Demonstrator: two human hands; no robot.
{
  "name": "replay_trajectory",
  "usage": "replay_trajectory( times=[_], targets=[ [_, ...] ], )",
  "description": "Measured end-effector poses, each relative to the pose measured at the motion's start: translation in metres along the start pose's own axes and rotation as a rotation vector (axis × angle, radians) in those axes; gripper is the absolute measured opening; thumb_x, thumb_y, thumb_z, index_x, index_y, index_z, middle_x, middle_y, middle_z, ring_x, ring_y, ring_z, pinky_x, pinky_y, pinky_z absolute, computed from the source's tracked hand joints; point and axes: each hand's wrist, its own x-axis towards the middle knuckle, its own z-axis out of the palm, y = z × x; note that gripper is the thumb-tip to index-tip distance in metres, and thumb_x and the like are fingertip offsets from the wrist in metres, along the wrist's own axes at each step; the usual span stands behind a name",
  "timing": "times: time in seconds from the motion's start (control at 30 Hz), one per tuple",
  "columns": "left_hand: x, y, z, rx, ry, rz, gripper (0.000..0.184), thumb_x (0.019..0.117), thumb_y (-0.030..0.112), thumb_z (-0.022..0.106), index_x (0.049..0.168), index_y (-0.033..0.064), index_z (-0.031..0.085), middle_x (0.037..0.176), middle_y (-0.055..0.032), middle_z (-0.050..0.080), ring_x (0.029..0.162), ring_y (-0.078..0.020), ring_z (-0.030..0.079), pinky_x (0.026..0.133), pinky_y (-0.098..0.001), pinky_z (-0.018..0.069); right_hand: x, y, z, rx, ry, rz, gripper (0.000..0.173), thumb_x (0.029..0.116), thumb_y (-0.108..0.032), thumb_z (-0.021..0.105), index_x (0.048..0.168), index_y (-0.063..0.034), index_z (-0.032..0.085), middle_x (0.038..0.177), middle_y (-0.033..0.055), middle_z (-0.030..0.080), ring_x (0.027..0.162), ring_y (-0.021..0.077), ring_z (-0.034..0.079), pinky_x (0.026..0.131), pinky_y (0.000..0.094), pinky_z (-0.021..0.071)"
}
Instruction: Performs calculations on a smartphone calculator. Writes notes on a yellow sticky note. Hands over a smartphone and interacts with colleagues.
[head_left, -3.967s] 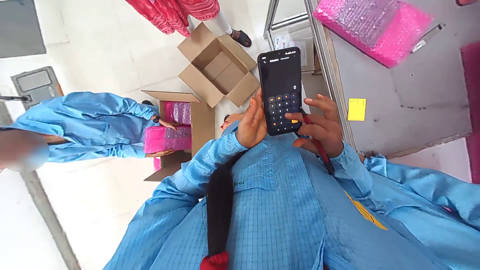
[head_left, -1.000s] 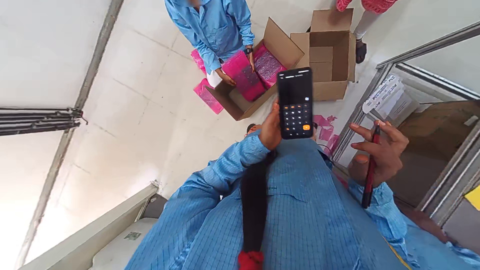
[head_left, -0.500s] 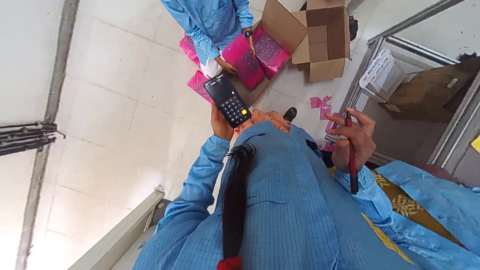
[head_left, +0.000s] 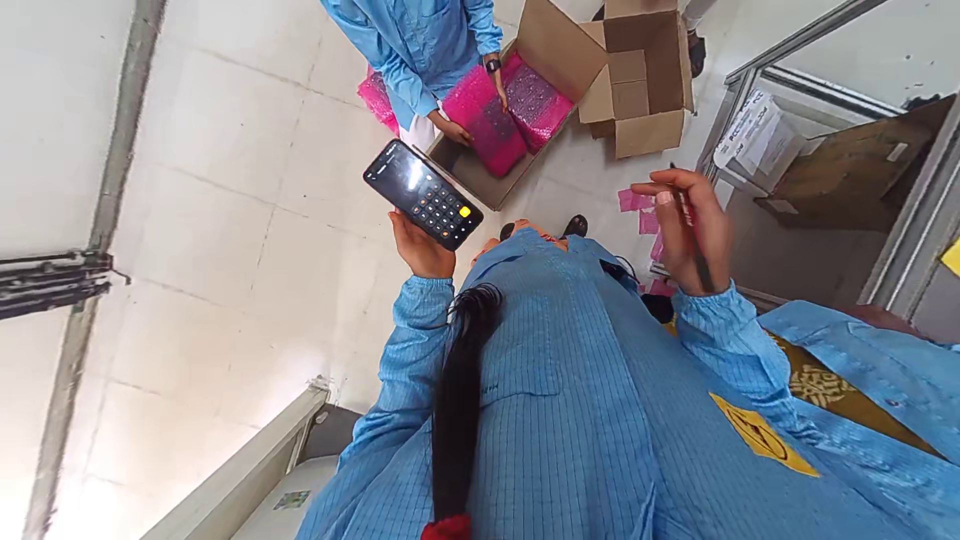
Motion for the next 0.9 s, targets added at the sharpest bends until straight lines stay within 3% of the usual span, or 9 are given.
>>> replay_trajectory(
  times=[0.07, 0.13, 0.2, 0.37, 0.6, 0.7, 0.9],
  targets=[
    [-0.003, 0.005, -0.003, -0.013, 0.008, 0.032, 0.062, 0.1067, 0.051, 0.0, 0.135, 0.0216, 0.046, 0.123, -0.0008, 0.066, 0.116, -0.0173, 0.064, 0.095, -0.0445, 0.0557, -0.001, 0.0, 0.003, -0.09, -0.129, 0.014, 0.036, 0.108, -0.017, 0.041, 0.135, 0.0031, 0.055, 0.118, 0.0168, 0.072, 0.106, 0.0232, 0.07, 0.091, 0.0416, 0.056],
    [-0.006, 0.008, -0.004, -0.025, 0.012, 0.054, 0.062, 0.1068, 0.051, -0.001, 0.135, 0.0209, 0.046, 0.123, -0.0005, 0.066, 0.116, -0.0173, 0.065, 0.095, -0.0443, 0.0559, -0.005, -0.001, 0.011, -0.16, -0.225, 0.009, 0.033, 0.1067, -0.017, 0.044, 0.128, 0.001, 0.063, 0.104, 0.0167, 0.075, 0.095, 0.0334, 0.073, 0.085, 0.0553, 0.0558],
    [-0.01, 0.009, -0.005, -0.031, 0.01, 0.063, 0.062, 0.1068, 0.051, -0.001, 0.136, 0.0209, 0.045, 0.124, -0.0007, 0.066, 0.116, -0.0173, 0.064, 0.096, -0.0443, 0.0554, -0.009, -0.004, 0.02, -0.223, -0.326, 0.017, 0.029, 0.1058, -0.016, 0.047, 0.119, 0.0003, 0.068, 0.092, 0.0171, 0.075, 0.085, 0.0384, 0.073, 0.078, 0.0605, 0.055],
    [-0.019, 0.006, -0.005, -0.019, -0.032, 0.07, 0.061, 0.1069, 0.051, 0.0, 0.137, 0.0233, 0.046, 0.124, 0.0002, 0.066, 0.117, -0.0174, 0.064, 0.096, -0.0438, 0.0556, -0.014, -0.013, 0.037, -0.27, -0.429, -0.025, 0.03, 0.1045, -0.018, 0.048, 0.107, 0.0021, 0.07, 0.079, 0.0161, 0.072, 0.076, 0.0382, 0.072, 0.073, 0.0599, 0.0542],
    [-0.028, 0.007, 0.01, 0.011, -0.093, 0.039, 0.057, 0.1077, 0.049, 0.004, 0.136, 0.0254, 0.047, 0.124, 0.0017, 0.067, 0.115, -0.0167, 0.066, 0.095, -0.0424, 0.0568, -0.018, -0.015, 0.046, -0.271, -0.368, -0.154, 0.033, 0.1025, -0.025, 0.049, 0.098, -0.0012, 0.071, 0.072, 0.0139, 0.068, 0.068, 0.0339, 0.068, 0.065, 0.0533, 0.0517],
    [-0.032, 0.008, 0.018, 0.002, -0.119, 0.025, 0.055, 0.1079, 0.049, 0.006, 0.136, 0.0263, 0.047, 0.124, 0.0016, 0.067, 0.115, -0.0168, 0.066, 0.094, -0.0422, 0.0573, -0.021, -0.017, 0.054, -0.233, -0.315, -0.235, 0.033, 0.1028, -0.029, 0.053, 0.096, -0.0023, 0.071, 0.078, 0.0132, 0.07, 0.074, 0.0299, 0.069, 0.069, 0.0464, 0.0539],
    [-0.033, 0.013, 0.018, 0.023, -0.079, 0.049, 0.056, 0.1086, 0.048, 0.005, 0.135, 0.0245, 0.049, 0.121, 0.0, 0.069, 0.113, -0.0166, 0.067, 0.093, -0.0413, 0.0581, -0.024, -0.018, 0.062, -0.203, -0.353, -0.306, 0.036, 0.1069, -0.03, 0.048, 0.101, -0.0042, 0.072, 0.091, 0.0141, 0.073, 0.086, 0.0302, 0.071, 0.076, 0.0465, 0.0545]
  ],
)
